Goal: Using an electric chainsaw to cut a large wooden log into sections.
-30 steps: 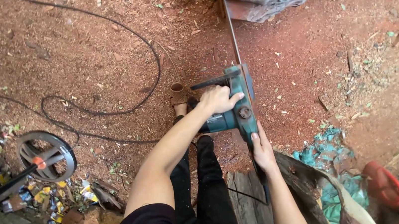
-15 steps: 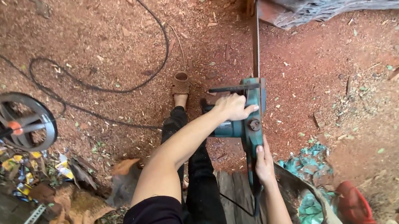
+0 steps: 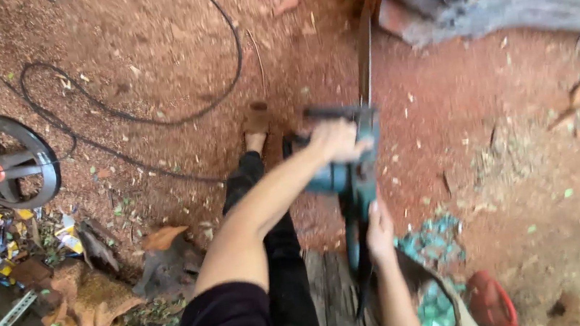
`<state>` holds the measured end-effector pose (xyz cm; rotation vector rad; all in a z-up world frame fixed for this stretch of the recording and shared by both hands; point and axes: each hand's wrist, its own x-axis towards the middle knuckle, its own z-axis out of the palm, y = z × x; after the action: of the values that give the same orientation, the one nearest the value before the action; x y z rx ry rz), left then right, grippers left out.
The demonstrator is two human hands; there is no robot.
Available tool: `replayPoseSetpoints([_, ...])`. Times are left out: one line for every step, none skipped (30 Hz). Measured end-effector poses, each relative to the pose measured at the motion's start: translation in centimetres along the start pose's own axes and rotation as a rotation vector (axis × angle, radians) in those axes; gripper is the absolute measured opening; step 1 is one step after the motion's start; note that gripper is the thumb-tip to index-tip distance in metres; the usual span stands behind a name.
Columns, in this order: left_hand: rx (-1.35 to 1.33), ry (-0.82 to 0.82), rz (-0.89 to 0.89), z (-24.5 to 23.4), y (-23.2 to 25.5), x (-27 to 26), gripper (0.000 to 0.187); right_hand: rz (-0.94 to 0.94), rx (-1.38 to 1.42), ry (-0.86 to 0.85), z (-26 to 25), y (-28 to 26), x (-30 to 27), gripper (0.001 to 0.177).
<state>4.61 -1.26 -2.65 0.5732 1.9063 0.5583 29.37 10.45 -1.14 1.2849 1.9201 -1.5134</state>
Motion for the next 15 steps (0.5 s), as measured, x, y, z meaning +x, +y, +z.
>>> replayPoseSetpoints([0.001,-0.021,-0.01,-0.1,0.1,-1.2,0.073,0.05,0.014,0.009,0.3,0.7,-0.5,0.048])
replayPoseSetpoints([-0.008,-0.039,-0.018,0.7,-0.1,-2.1,0.073,0.07,0.011,0.005,-0.4,2.4,-0.8,0.048])
replayPoseSetpoints([-0.061,-0.083,-0.032,1.5,-0.2,-3.1,0.076,0.084,-0.102,-0.055,-1.1,4.1,-1.2,0.053])
replayPoseSetpoints([-0.104,-0.109,-0.041,1.5,-0.4,-3.6,0.079,0.076,-0.209,-0.113,-1.6,5.3,-0.6,0.058])
replayPoseSetpoints([-0.102,-0.108,-0.043,2.9,-0.5,-3.2,0.079,0.075,-0.207,-0.114,-2.2,6.0,-0.9,0.058])
replayPoseSetpoints([-0.089,-0.074,-0.088,4.2,-0.6,-2.7,0.077,0.057,-0.211,-0.161,-2.6,6.6,-1.1,0.065])
replayPoseSetpoints([-0.075,-0.04,-0.132,5.6,-0.7,-2.1,0.076,0.039,-0.216,-0.208,-3.0,7.2,-1.4,0.074])
replayPoseSetpoints([-0.077,-0.044,-0.13,5.1,-0.4,-2.3,0.076,0.043,-0.217,-0.206,-2.6,5.4,-2.1,0.074])
replayPoseSetpoints([-0.075,-0.033,-0.109,4.6,-0.1,-2.5,0.075,0.122,-0.2,-0.167,-2.2,3.6,-2.8,0.076])
replayPoseSetpoints([-0.072,-0.018,-0.087,4.1,0.1,-2.6,0.074,0.199,-0.182,-0.127,-1.7,1.8,-3.4,0.079])
replayPoseSetpoints([-0.075,-0.019,-0.084,2.9,0.5,-3.1,0.074,0.2,-0.185,-0.125,-1.7,2.6,-3.3,0.079])
replayPoseSetpoints([-0.06,-0.063,-0.031,1.5,0.7,-3.6,0.074,0.139,-0.141,-0.072,-1.5,3.3,-3.1,0.068])
replayPoseSetpoints([-0.045,-0.108,0.022,0.0,0.8,-4.2,0.077,0.078,-0.097,-0.021,-1.3,4.0,-2.9,0.058])
replayPoseSetpoints([-0.045,-0.106,0.021,0.0,0.7,-3.9,0.077,0.077,-0.098,-0.022,-1.0,2.3,-3.2,0.058])
replayPoseSetpoints([-0.031,-0.095,0.028,-0.2,0.5,-3.6,0.078,0.072,-0.053,-0.019,-0.6,0.7,-3.6,0.057])
